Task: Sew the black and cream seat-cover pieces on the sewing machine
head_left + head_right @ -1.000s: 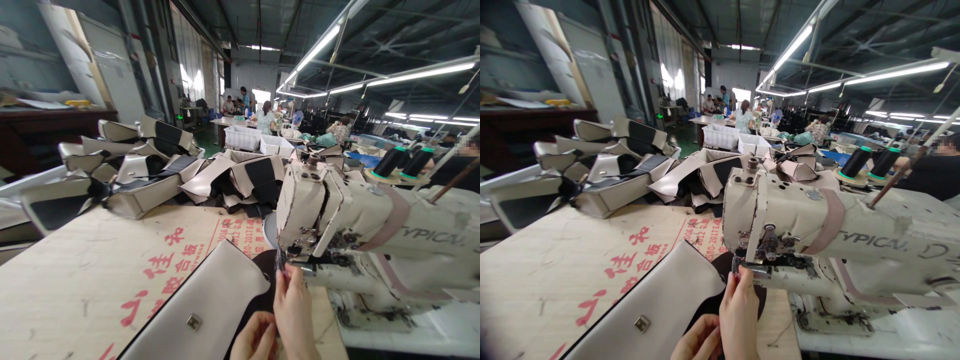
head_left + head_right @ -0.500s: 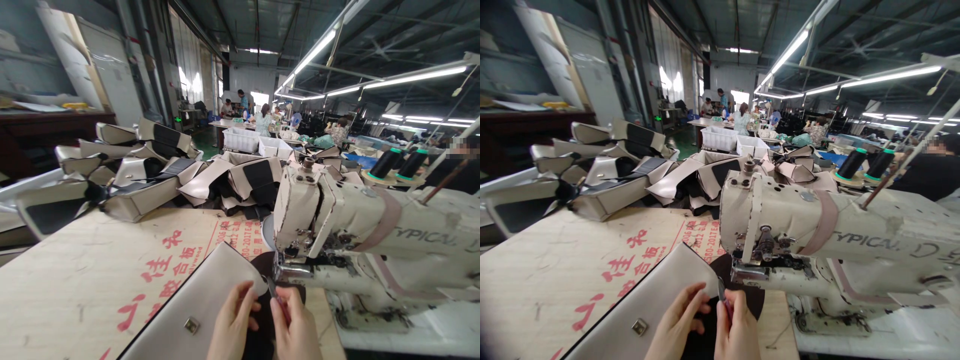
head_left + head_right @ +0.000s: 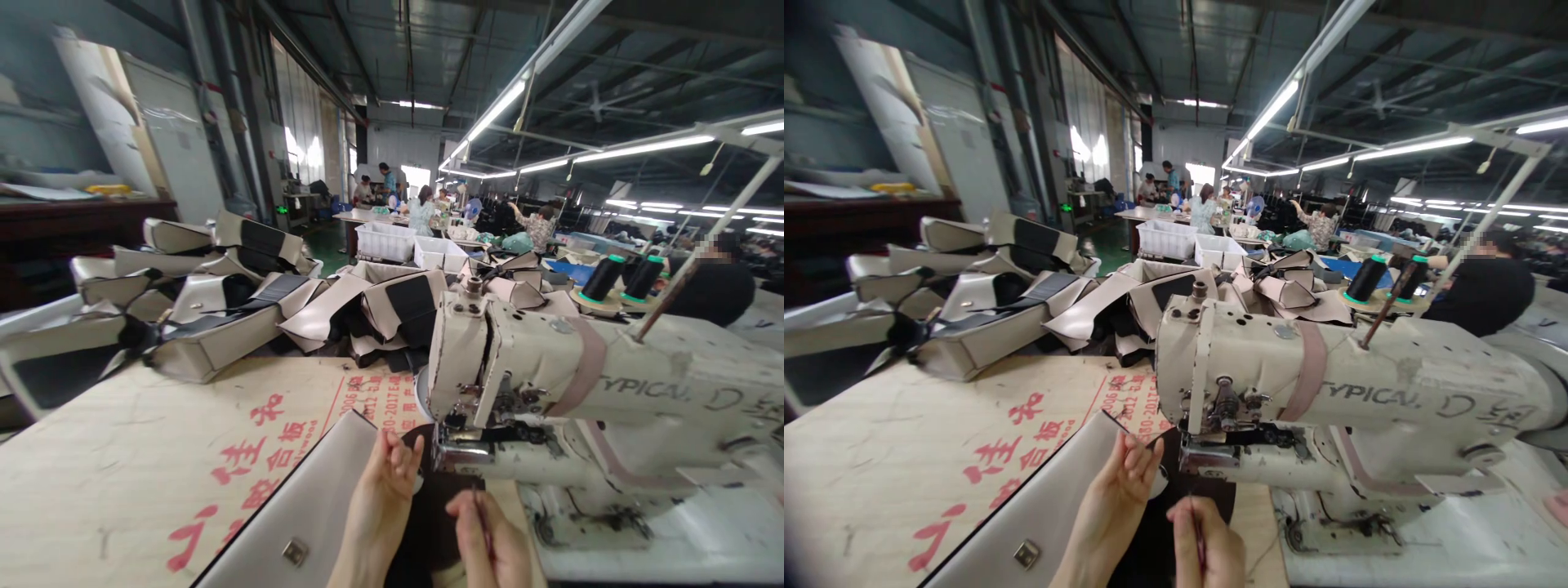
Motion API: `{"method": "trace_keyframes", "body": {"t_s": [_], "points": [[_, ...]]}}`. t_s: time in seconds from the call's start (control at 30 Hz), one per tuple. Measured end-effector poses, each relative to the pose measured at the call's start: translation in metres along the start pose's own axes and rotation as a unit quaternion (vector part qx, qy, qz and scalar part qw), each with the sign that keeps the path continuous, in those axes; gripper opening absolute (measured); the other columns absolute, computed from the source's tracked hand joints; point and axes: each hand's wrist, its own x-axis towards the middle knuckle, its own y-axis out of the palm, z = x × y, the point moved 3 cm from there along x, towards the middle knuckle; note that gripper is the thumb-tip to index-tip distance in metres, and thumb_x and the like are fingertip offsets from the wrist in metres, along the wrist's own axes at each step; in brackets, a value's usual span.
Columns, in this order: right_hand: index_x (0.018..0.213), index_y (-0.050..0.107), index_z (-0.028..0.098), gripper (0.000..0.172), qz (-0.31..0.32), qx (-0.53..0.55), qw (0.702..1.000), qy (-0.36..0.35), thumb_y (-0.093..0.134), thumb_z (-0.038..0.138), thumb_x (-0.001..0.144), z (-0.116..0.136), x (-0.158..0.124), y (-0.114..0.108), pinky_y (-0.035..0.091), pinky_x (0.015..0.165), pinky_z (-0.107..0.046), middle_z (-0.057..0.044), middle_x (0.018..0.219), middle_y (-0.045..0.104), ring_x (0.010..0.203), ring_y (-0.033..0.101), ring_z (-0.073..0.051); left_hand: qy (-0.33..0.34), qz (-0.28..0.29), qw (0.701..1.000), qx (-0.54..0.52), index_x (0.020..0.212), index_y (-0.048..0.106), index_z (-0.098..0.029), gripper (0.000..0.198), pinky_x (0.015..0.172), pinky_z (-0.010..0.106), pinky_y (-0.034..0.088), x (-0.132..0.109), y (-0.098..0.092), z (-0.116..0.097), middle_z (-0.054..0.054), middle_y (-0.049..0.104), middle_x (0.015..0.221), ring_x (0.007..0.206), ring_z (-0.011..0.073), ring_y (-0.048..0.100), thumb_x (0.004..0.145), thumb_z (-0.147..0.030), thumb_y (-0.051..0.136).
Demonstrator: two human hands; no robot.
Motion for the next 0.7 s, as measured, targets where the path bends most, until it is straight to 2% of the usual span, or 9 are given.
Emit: {"method": "trace_keyframes", "body": {"t_s": [0.07, 0.13, 0.2, 0.27, 0.4, 0.47, 0.57, 0.63, 0.7], "points": [[0.104, 0.058, 0.017, 0.036, 0.004, -0.039, 0.997, -0.068, 0.039, 0.044, 0.088, 0.018, 0.012, 0.013, 0.044, 0.054, -0.024, -0.001, 0.062, 0.056, 0.054, 0.052, -0.013, -0.011, -0.008, 0.999, 0.048, 0.069, 0.056, -0.014, 0.016, 0.057, 0.016, 0.048, 0.002, 0.001, 0.007, -0.008, 0.035, 0.045, 0.041, 0.0035, 0.037, 0.081, -0.024, 0.059], [0.118, 0.048, 0.014, 0.043, 0.000, -0.045, 0.994, -0.101, 0.037, 0.043, 0.089, 0.034, 0.023, 0.028, 0.047, 0.059, -0.026, -0.007, 0.076, 0.061, 0.066, 0.059, -0.017, -0.021, -0.022, 0.993, 0.110, 0.070, 0.056, -0.014, 0.022, 0.044, 0.014, 0.039, 0.003, 0.003, 0.009, -0.008, 0.037, 0.045, 0.040, 0.0039, 0.036, 0.075, -0.032, 0.066], [0.121, 0.041, 0.013, 0.042, 0.006, -0.018, 0.995, -0.096, 0.038, 0.040, 0.089, 0.046, 0.033, 0.039, 0.049, 0.060, -0.026, -0.008, 0.080, 0.061, 0.070, 0.061, -0.017, -0.018, -0.019, 0.985, 0.171, 0.075, 0.057, -0.015, 0.026, 0.045, 0.016, 0.038, 0.003, 0.007, 0.007, -0.006, 0.048, 0.052, 0.045, 0.0061, 0.043, 0.071, -0.037, 0.069], [0.119, 0.039, 0.014, 0.037, 0.004, 0.022, 0.996, -0.082, 0.039, 0.037, 0.090, 0.056, 0.038, 0.046, 0.048, 0.057, -0.025, -0.004, 0.074, 0.058, 0.064, 0.059, -0.015, -0.013, -0.004, 0.973, 0.229, 0.077, 0.057, -0.016, 0.028, 0.047, 0.019, 0.039, 0.003, 0.011, 0.003, -0.004, 0.054, 0.058, 0.049, 0.0086, 0.047, 0.069, -0.039, 0.070], [0.117, 0.039, 0.014, 0.034, -0.057, 0.099, 0.992, -0.059, 0.039, 0.034, 0.091, 0.054, 0.036, 0.047, 0.052, 0.066, -0.024, -0.007, 0.083, 0.060, 0.075, 0.062, -0.015, -0.006, 0.005, 0.957, 0.290, 0.071, 0.056, -0.017, 0.031, 0.046, 0.020, 0.039, 0.005, 0.015, -0.003, -0.005, 0.051, 0.053, 0.048, 0.0102, 0.047, 0.066, -0.044, 0.070], [0.124, 0.035, 0.013, 0.040, -0.066, 0.091, 0.992, -0.057, 0.039, 0.034, 0.091, 0.047, 0.032, 0.047, 0.052, 0.066, -0.025, -0.009, 0.086, 0.062, 0.077, 0.063, -0.016, -0.009, -0.004, 0.960, 0.280, 0.075, 0.056, -0.017, 0.031, 0.049, 0.019, 0.041, 0.005, 0.015, -0.002, -0.004, 0.055, 0.058, 0.053, 0.0104, 0.051, 0.066, -0.042, 0.072], [0.128, 0.032, 0.010, 0.049, -0.048, 0.041, 0.995, -0.079, 0.042, 0.037, 0.089, 0.041, 0.031, 0.050, 0.051, 0.056, -0.024, -0.008, 0.078, 0.063, 0.067, 0.063, -0.017, -0.022, 0.013, 0.967, 0.253, 0.076, 0.056, -0.017, 0.030, 0.051, 0.019, 0.041, 0.002, 0.015, 0.001, -0.004, 0.057, 0.061, 0.055, 0.0099, 0.051, 0.065, -0.038, 0.074], [0.127, 0.033, 0.010, 0.050, -0.048, 0.030, 0.994, -0.091, 0.043, 0.039, 0.088, 0.043, 0.033, 0.052, 0.052, 0.059, -0.026, -0.010, 0.082, 0.064, 0.074, 0.064, -0.019, -0.025, 0.039, 0.964, 0.263, 0.071, 0.056, -0.017, 0.030, 0.050, 0.019, 0.041, 0.000, 0.017, 0.002, -0.004, 0.054, 0.056, 0.052, 0.0098, 0.048, 0.066, -0.041, 0.072], [0.125, 0.034, 0.012, 0.044, -0.059, 0.037, 0.993, -0.095, 0.040, 0.037, 0.090, 0.046, 0.038, 0.050, 0.053, 0.067, -0.026, -0.011, 0.090, 0.064, 0.082, 0.063, -0.019, -0.010, 0.037, 0.956, 0.291, 0.069, 0.058, -0.017, 0.032, 0.051, 0.021, 0.040, 0.001, 0.016, 0.001, -0.004, 0.052, 0.053, 0.051, 0.0105, 0.047, 0.066, -0.046, 0.071]]}}
